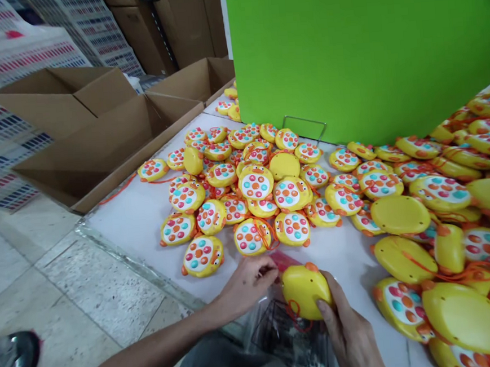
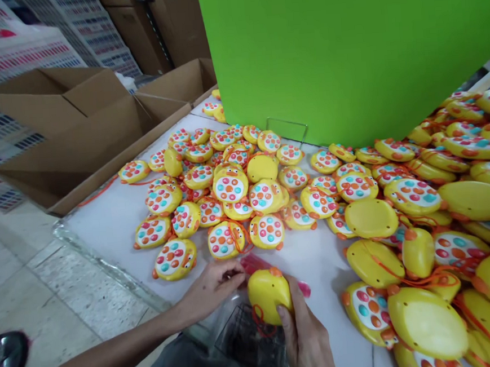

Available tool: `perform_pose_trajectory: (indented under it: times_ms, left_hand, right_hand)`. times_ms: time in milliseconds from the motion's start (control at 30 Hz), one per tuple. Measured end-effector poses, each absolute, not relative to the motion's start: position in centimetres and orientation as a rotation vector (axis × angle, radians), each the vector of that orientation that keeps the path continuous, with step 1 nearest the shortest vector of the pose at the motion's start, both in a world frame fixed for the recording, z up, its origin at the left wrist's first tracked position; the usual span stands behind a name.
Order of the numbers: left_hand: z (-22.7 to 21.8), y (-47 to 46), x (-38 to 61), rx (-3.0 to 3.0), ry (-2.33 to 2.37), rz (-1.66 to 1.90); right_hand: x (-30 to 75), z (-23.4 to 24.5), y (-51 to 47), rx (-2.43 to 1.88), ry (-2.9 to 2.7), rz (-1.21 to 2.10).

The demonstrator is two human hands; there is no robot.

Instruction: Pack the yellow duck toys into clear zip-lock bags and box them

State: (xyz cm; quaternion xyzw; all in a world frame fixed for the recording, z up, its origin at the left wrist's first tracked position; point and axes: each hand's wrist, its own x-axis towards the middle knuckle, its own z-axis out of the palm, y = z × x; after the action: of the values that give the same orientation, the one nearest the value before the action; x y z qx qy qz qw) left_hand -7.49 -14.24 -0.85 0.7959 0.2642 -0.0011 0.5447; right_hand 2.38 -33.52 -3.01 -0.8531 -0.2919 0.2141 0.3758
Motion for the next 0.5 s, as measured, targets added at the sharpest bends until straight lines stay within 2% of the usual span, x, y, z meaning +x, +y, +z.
perform_pose_trajectory:
  times_ms: [233,367,500]
  left_hand:
    - [-1.9,-15.9,-6.6,1.564,0.601,0.046]
    - [-1.9,-16.1,-7.0,1.418,0.578,0.022]
    - [-1.9,-15.7,-7.2,1.6,0.48,0.016]
  right_hand:
    - [3.3,-2.3,-33.0,-2.266,-1.551,0.626]
    - [3.3,-1.4,-31.6,-2.317,-1.433,0.286]
    - [2.8,-1.1,-29.5,-2.179,-1.369,0.141]
